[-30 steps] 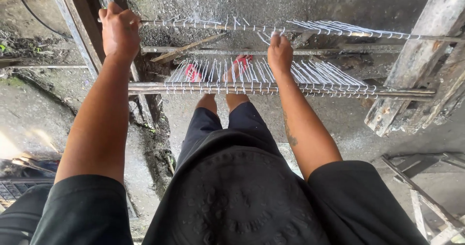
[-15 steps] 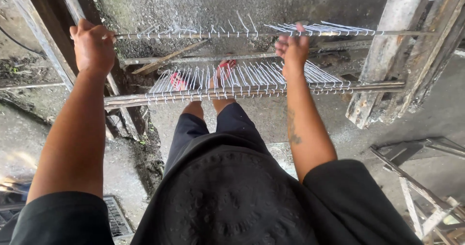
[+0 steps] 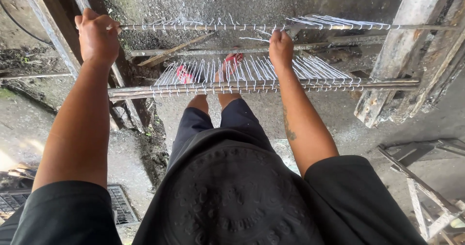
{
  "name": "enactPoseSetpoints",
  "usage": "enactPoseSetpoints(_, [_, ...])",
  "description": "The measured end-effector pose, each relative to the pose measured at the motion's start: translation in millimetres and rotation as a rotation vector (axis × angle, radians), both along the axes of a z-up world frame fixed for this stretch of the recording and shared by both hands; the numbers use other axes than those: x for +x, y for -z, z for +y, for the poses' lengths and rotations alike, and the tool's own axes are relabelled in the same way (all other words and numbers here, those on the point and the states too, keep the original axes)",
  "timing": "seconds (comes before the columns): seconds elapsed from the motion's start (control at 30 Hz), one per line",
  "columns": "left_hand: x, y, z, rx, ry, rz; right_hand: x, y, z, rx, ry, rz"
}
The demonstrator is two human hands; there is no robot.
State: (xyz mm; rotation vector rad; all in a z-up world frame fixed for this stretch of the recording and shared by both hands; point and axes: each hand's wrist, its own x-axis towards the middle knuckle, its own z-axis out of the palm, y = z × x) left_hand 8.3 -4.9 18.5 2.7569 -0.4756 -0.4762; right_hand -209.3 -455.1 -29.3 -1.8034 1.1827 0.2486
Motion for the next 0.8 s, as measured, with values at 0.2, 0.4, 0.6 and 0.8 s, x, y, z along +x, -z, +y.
enactPoseSetpoints(0.2, [-0.6, -0.6, -1.1, 0.038, 0.003, -0.023, -10.0, -9.8, 0.7, -0.180, -0.029, 0.089])
enactPoseSetpoints(0.4, [-0.7, -0.2, -0.6, 0.015, 0.003, -0.030, 1.7, -25.7, 10.4, -0.175, 0.018, 0.210])
enactPoseSetpoints(0.6, [-0.4, -0.4, -1.9, 0.028, 0.022, -0.038, 10.1, 16.8, -3.4, -0.183, -0.126, 0.286])
enactPoseSetpoints(0.8, [0.8, 5.5, 5.9, 0.054, 0.055, -0.025, -1.3, -29.0, -26.2, -0.071, -0.185, 0.257])
